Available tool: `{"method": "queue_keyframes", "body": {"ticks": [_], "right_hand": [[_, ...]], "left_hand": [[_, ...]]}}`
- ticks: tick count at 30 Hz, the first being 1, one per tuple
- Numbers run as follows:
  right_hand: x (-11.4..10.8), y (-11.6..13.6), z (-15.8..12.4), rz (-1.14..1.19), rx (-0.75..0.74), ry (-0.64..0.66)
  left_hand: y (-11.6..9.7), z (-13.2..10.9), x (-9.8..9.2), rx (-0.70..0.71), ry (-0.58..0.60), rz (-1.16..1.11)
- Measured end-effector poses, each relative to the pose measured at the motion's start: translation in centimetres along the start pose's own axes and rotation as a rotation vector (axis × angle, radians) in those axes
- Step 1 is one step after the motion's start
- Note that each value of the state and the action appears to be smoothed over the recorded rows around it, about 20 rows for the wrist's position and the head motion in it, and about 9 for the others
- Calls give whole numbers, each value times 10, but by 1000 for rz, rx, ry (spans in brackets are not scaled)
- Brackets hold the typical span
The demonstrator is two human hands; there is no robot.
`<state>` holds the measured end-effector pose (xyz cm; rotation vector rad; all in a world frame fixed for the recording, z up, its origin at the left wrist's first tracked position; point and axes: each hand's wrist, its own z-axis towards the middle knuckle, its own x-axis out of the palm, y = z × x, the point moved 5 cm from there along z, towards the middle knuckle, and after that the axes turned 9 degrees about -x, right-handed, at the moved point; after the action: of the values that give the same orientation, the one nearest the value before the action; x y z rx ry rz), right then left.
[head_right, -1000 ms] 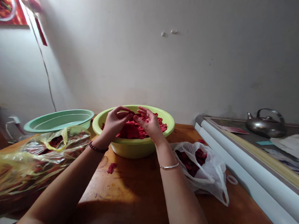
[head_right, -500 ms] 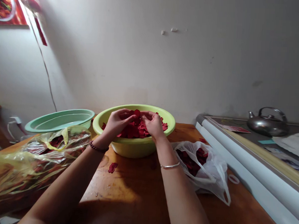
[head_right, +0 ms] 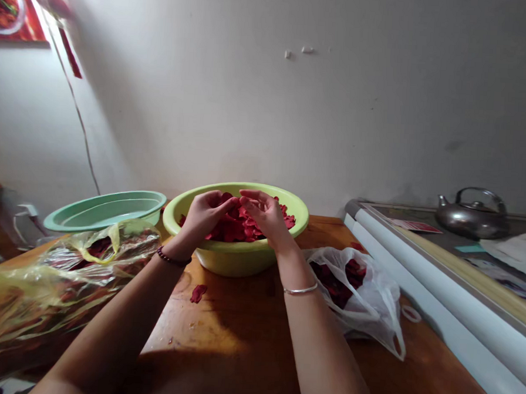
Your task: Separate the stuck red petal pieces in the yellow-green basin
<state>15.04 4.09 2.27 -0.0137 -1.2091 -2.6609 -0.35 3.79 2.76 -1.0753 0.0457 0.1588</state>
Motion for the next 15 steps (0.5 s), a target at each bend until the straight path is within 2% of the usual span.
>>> {"method": "queue_keyframes", "body": {"ticks": [2, 6, 9, 12, 15], "right_hand": [[-5, -7, 3, -6, 2, -60], [-26, -27, 9, 25, -19, -332], [-39, -34, 10, -47, -46, -472], [-40, -29, 9, -149, -78, -457], [-28, -16, 6, -169, -105, -277]], "left_hand": [[2, 1, 0, -5, -2, -26], [4, 3, 1, -27, 26, -163], [4, 3, 4, -32, 62, -232], [3, 2, 6, -26, 76, -264], [2, 2, 4, -28, 48, -303]]}}
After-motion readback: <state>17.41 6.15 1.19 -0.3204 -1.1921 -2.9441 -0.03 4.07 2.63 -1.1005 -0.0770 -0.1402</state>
